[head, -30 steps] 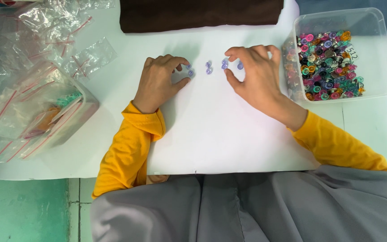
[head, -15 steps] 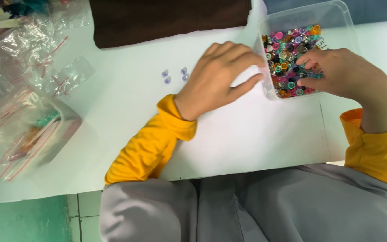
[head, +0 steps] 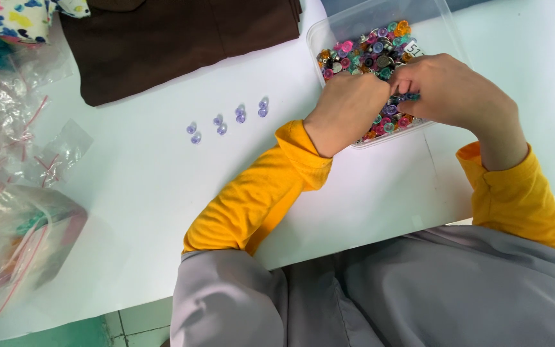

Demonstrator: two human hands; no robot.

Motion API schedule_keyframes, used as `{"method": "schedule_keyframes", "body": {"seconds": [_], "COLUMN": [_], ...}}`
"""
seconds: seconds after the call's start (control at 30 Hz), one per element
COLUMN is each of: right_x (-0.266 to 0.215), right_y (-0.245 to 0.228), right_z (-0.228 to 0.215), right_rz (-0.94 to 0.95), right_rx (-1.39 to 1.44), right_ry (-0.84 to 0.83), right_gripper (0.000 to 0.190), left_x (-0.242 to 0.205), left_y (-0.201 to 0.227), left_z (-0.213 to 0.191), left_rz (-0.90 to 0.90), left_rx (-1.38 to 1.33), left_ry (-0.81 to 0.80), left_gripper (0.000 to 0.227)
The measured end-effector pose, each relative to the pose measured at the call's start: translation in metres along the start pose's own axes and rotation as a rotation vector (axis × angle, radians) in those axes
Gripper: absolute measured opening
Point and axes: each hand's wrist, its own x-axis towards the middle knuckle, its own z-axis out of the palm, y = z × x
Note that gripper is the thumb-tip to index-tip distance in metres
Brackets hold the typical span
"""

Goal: The person picks out buttons of a specific color from a mixed container, lines them up on the table, and then places them into small plastic bags.

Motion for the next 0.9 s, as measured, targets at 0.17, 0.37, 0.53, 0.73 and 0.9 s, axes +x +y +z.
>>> {"method": "schedule_keyframes", "body": {"seconds": [0.17, 0.37, 0.53, 0.73, 0.9], "right_x": [0.003, 0.004, 0.004, -0.007, -0.021], "right_y": [0.003, -0.008, -0.009, -0.005, -0.004], "right_z": [0.007, 0.008, 0.008, 0.0, -0.014], "right_rz": [-0.047, -0.03, -0.043, -0.139, -0.28], "right_rx": [-0.03, -0.023, -0.024, 0.019, 0.197], "right_ry": [-0.04, -0.037, -0.001, 0.095, 0.391], "right_gripper": [0.019, 0.014, 0.012, 0.006, 0.013], "left_x": [0.017, 0.019, 0.017, 0.008, 0.01], "left_y": [0.005, -0.006, -0.01, -0.02, -0.031], "left_z": [0.022, 0.017, -0.001, -0.008, -0.033], "left_rz": [-0.096, -0.151, -0.154, -0.114, 0.001], "left_rx": [-0.013, -0.148, -0.246, -0.479, -0.787], "left_ry": [-0.115, -0.192, -0.296, -0.062, 0.084], "left_gripper": [0.028, 0.025, 0.02, 0.008, 0.027]}}
